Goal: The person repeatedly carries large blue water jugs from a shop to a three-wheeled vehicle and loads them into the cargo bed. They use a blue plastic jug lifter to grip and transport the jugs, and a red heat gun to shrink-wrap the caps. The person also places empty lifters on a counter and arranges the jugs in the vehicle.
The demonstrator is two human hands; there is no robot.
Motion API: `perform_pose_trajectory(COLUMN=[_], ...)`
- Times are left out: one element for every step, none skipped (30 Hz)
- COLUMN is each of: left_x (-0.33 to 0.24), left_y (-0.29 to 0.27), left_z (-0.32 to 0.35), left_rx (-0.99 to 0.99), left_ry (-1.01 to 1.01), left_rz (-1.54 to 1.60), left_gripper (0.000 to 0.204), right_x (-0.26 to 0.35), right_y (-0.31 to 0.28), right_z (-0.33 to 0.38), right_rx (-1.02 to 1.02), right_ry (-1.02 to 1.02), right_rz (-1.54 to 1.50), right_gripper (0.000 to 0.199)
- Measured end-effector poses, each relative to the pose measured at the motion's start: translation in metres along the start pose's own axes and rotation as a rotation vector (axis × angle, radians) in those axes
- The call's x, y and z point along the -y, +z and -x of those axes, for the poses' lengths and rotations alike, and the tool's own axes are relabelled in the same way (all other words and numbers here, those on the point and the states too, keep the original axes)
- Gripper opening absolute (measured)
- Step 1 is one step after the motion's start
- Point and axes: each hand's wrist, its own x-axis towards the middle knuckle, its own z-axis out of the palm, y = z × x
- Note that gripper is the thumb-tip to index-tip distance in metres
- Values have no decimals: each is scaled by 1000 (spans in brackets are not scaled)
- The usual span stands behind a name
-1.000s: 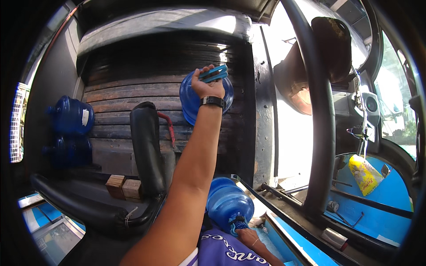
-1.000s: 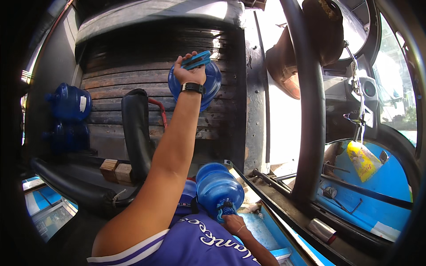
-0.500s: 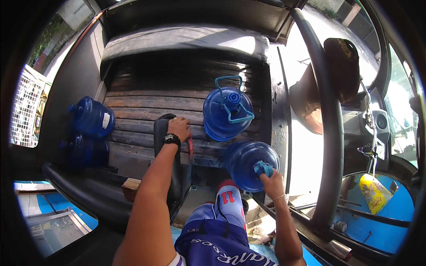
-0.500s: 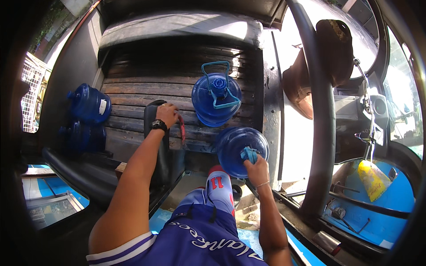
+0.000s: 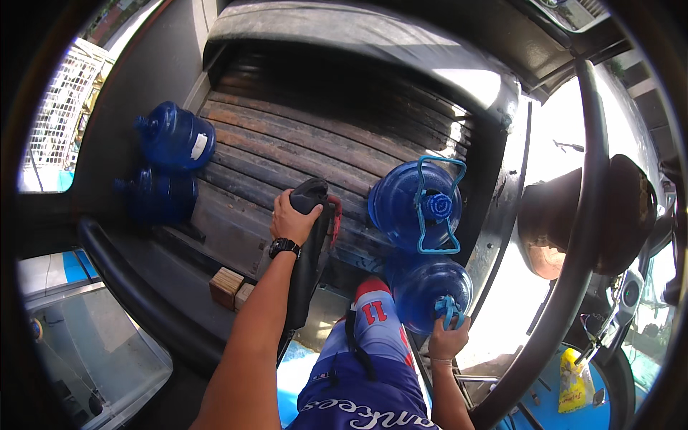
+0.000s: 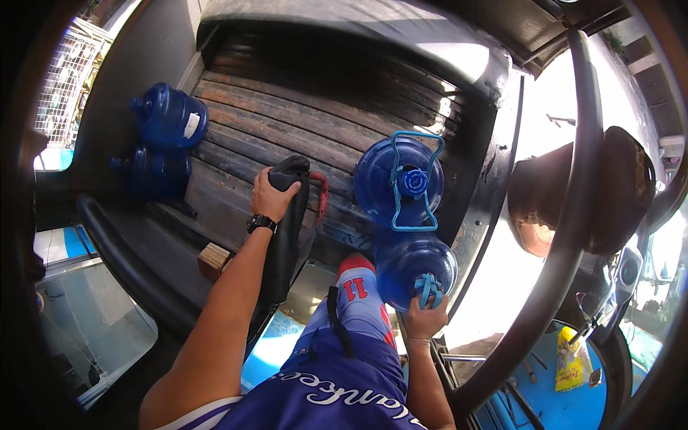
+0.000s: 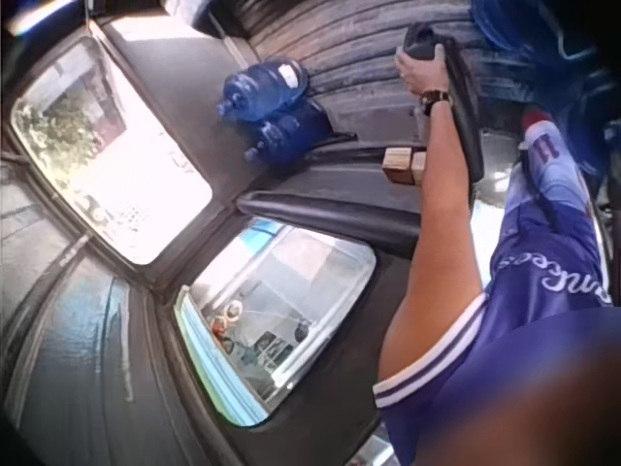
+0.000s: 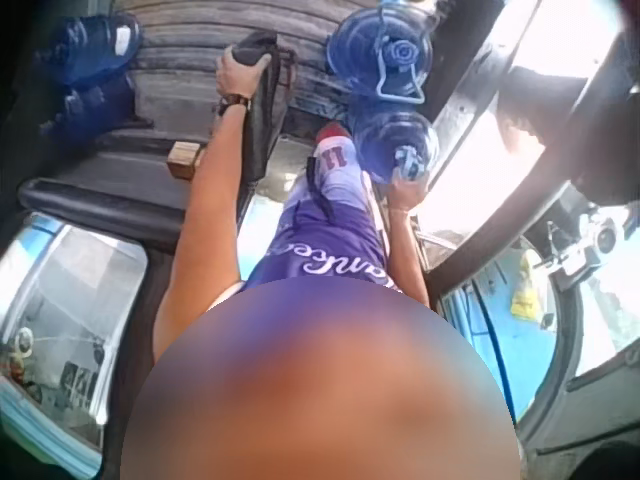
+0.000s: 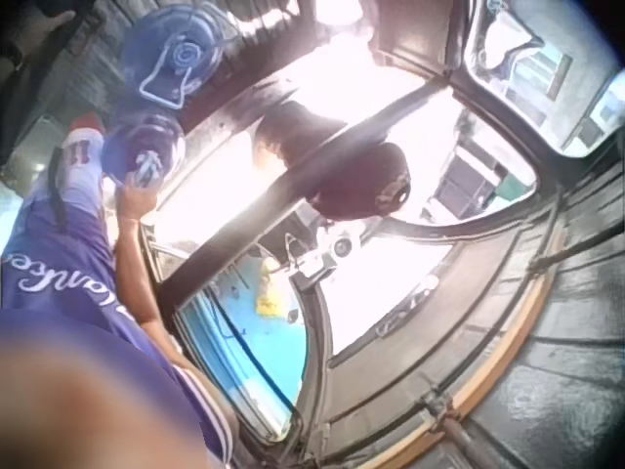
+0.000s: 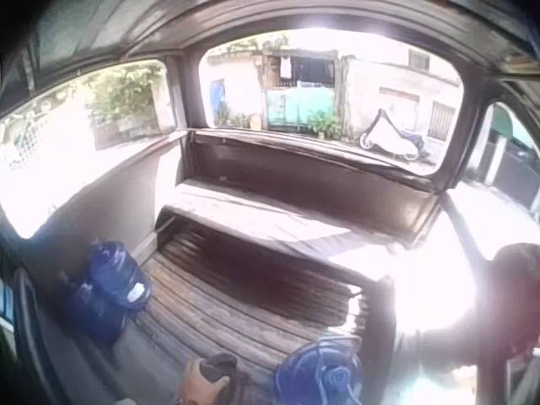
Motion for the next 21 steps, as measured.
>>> perform_pose_trajectory(left_x=[-1, -1, -1, 1, 2, 3, 5, 7, 10, 12, 14, 16, 18, 20, 21, 21, 21, 21, 21, 21, 21], left_y=[2, 2, 3, 2, 1, -2, -4, -7, -9, -10, -10, -10, -10, -9, -9, -9, -9, -9, -10, -11, -13], left_z=[-2, -6, -8, -10, -15, -17, -20, -22, -23, -25, -26, -26, -27, -27, -27, -28, -29, -29, -31, -32, -33], left_rx=[-41, -65, -14, -16, -49, -57, -26, -18, -3, 23, 38, 51, 56, 56, 52, 33, 49, 52, 58, 62, 69], left_ry=[13, 47, 12, -2, -14, -8, -16, -25, -37, -53, -63, -66, -71, -74, -75, -54, -55, -56, -57, -48, -55], left_rz=[2, 8, 6, 14, 14, 60, 55, 61, 64, 80, 96, 102, 112, 117, 102, 114, 127, 127, 118, 126, 148], left_gripper=[84, 80, 79, 77, 76, 75, 75, 75, 75, 76, 76, 76, 76, 76, 77, 77, 77, 77, 77, 77, 77], right_x=[1, 3, 6, 10, 16, 22, 27, 32, 37, 41, 46, 51, 58, 66, 76, 87, 100, 114, 128, 142, 156], right_y=[0, 0, 0, -2, -1, -4, -7, -10, -11, -13, -14, -15, -15, -14, -11, -8, -5, 1, 8, 18, 27], right_z=[0, -1, -5, -9, -16, -24, -31, -38, -41, -44, -45, -45, -47, -49, -54, -60, -73, -93, -114, -137, -157], right_rx=[9, 111, 137, 145, 149, 168, 210, 276, 343, 365, 379, 366, 365, 339, 335, 312, 282, 237, 177, 257, 296], right_ry=[4, 27, 12, 8, 23, 48, 103, 221, 148, 97, 49, -74, -30, -69, -37, 9, -58, -217, -285, -465, -672], right_rz=[-28, 10, 98, 134, 156, 156, 160, 227, 301, 388, 475, 533, 625, 690, 789, 750, 666, 613, 604, 614, 632], right_gripper=[24, 27, 29, 30, 32, 34, 36, 47, 52, 58, 63, 69, 72, 75, 79, 88, 103, 107, 111, 109, 109])
